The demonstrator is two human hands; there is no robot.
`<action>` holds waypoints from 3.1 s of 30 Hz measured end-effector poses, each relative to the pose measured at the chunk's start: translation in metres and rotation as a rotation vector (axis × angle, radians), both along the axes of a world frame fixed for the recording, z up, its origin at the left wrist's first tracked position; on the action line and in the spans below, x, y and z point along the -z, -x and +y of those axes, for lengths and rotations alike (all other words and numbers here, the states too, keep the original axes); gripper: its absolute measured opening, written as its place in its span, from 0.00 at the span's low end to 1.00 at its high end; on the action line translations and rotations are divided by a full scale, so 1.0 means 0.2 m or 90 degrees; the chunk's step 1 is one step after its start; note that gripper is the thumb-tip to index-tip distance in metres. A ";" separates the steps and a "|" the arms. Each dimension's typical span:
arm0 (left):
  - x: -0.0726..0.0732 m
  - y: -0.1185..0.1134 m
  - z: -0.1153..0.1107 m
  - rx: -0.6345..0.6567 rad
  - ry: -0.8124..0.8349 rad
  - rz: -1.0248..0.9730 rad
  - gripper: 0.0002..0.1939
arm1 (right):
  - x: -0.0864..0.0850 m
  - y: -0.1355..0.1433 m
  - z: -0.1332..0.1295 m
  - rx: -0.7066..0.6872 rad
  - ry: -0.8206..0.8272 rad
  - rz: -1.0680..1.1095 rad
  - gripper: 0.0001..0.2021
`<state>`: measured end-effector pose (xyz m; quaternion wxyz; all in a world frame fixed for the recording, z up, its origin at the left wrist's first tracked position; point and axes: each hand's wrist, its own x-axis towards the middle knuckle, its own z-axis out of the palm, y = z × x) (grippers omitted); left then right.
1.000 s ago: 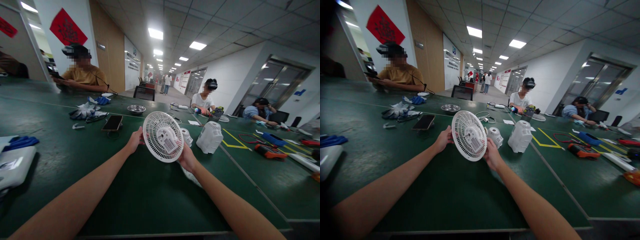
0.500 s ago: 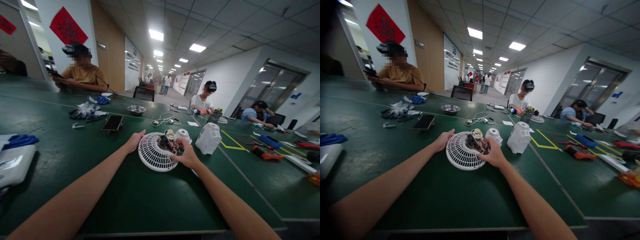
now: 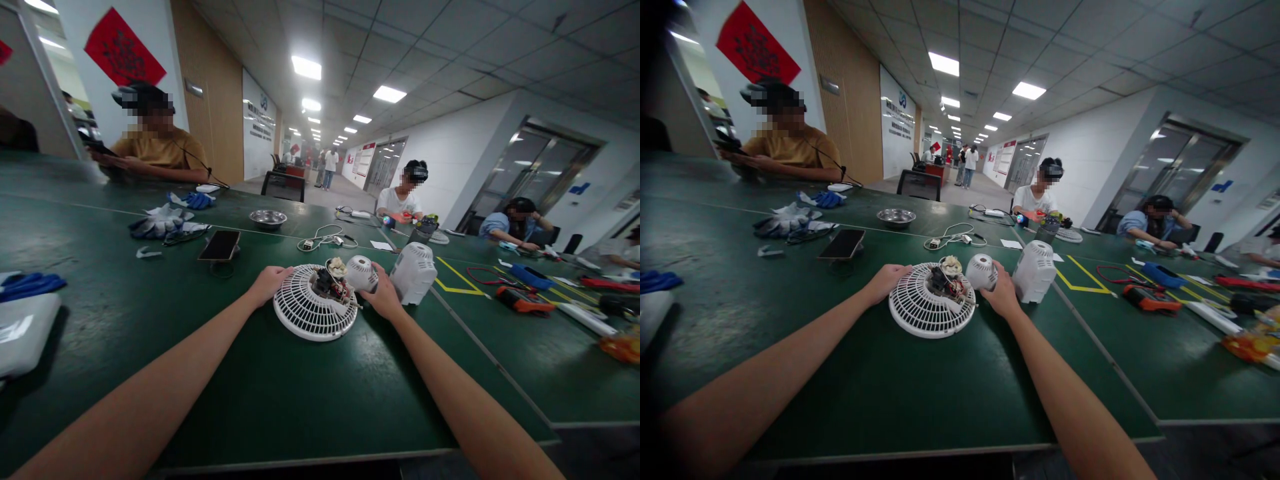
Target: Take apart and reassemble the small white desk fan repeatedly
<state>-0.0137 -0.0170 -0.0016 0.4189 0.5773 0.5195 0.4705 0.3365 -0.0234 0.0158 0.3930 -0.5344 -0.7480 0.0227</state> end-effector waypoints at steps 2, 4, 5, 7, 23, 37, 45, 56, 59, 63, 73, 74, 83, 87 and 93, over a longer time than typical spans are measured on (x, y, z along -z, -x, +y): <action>-0.01 0.00 -0.01 -0.004 0.000 0.003 0.23 | 0.02 0.00 0.01 -0.008 0.038 0.021 0.41; -0.02 -0.01 -0.02 -0.010 0.009 -0.005 0.22 | 0.03 0.00 0.03 0.017 0.076 0.091 0.42; -0.03 -0.01 -0.03 -0.013 0.015 -0.013 0.21 | 0.03 0.00 0.03 0.037 0.094 0.154 0.42; -0.04 -0.02 -0.05 -0.020 0.023 -0.029 0.20 | 0.03 0.00 0.05 0.057 0.137 0.331 0.38; -0.06 -0.03 -0.06 -0.037 0.000 0.046 0.23 | -0.03 -0.03 0.05 -0.165 0.456 0.919 0.18; -0.13 -0.05 -0.12 -0.030 0.041 0.022 0.23 | -0.03 -0.02 0.05 -0.166 0.460 0.903 0.19; -0.11 -0.04 -0.10 -0.032 0.029 0.030 0.22 | -0.02 -0.02 0.05 -0.174 0.459 0.905 0.17; -0.06 -0.03 -0.06 -0.030 0.016 0.042 0.22 | -0.01 -0.03 0.06 -0.194 0.457 0.899 0.16; -0.05 -0.02 -0.05 -0.018 0.016 0.051 0.24 | -0.01 -0.03 0.07 -0.192 0.453 0.898 0.15; -0.03 -0.02 -0.04 0.011 0.020 0.053 0.27 | -0.01 -0.03 0.07 -0.185 0.457 0.897 0.15; -0.06 -0.02 -0.06 0.001 0.026 0.051 0.26 | -0.03 -0.01 0.05 -0.181 0.454 0.905 0.14; -0.06 -0.02 -0.06 0.006 0.024 0.055 0.27 | -0.03 -0.01 0.05 -0.180 0.453 0.905 0.14; -0.02 -0.01 -0.02 0.005 -0.009 0.091 0.28 | -0.03 -0.01 0.04 -0.180 0.448 0.904 0.14; -0.03 -0.01 -0.03 0.019 0.009 0.076 0.29 | -0.03 -0.01 0.04 -0.182 0.451 0.902 0.15; -0.04 -0.02 -0.04 0.008 0.023 0.063 0.29 | -0.04 0.00 0.03 -0.178 0.446 0.893 0.15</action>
